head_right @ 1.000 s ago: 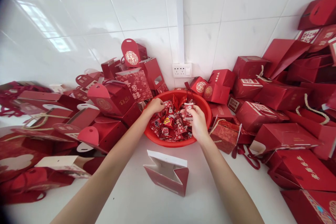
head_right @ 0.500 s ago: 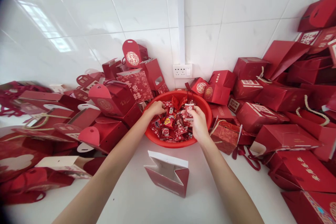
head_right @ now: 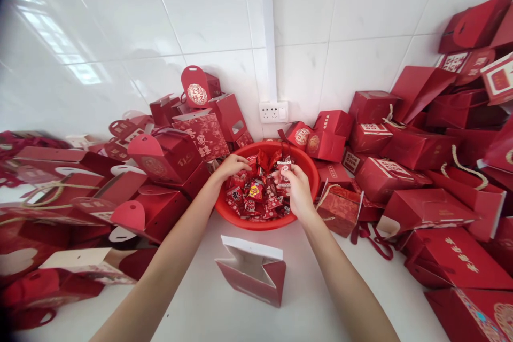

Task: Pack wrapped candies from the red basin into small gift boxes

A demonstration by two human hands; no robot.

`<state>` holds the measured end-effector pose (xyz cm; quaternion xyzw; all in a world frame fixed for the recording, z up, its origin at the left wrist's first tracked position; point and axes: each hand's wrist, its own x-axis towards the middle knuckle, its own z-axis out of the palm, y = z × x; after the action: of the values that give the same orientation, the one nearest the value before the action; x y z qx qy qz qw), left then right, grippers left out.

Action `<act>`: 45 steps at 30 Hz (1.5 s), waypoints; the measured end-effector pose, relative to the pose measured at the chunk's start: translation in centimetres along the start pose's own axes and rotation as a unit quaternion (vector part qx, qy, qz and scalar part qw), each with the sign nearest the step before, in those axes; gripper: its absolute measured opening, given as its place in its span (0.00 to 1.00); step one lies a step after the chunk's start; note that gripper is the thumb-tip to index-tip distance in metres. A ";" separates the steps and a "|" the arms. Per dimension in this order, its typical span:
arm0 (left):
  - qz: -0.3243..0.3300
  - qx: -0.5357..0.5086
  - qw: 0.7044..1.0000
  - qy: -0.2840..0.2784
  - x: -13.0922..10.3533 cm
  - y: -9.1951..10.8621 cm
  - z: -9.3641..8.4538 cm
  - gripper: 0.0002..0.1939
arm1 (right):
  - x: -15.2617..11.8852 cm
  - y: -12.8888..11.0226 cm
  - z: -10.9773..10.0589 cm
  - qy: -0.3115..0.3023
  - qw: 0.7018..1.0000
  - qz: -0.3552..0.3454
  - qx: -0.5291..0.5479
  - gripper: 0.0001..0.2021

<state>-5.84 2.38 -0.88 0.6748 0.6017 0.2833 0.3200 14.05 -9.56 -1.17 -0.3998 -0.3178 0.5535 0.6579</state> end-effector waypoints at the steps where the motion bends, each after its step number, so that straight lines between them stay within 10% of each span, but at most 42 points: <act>1: 0.010 -0.026 1.000 0.008 -0.1 0.1 -0.1 0.03 | 0.0 0.0 0.0 -0.001 1.000 -0.001 0.000 0.10; 12: 0.206 -0.269 0.941 0.010 -1.9 0.4 -0.5 0.03 | 0.2 0.2 -0.2 -0.007 1.000 -0.008 -0.004 0.10; 32: 0.161 -0.247 0.955 -0.042 -1.8 -0.4 0.4 0.03 | 0.0 0.0 0.0 0.010 1.000 -0.002 0.003 0.11; 45: 0.091 -0.108 0.989 0.044 -1.1 -0.8 0.7 0.22 | 0.0 -0.1 0.2 0.017 1.000 -0.004 0.024 0.11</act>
<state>-5.94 1.31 -1.91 0.6752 0.5171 0.4042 0.3367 13.90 -9.53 -0.94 -0.3919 -0.2955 0.5512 0.6747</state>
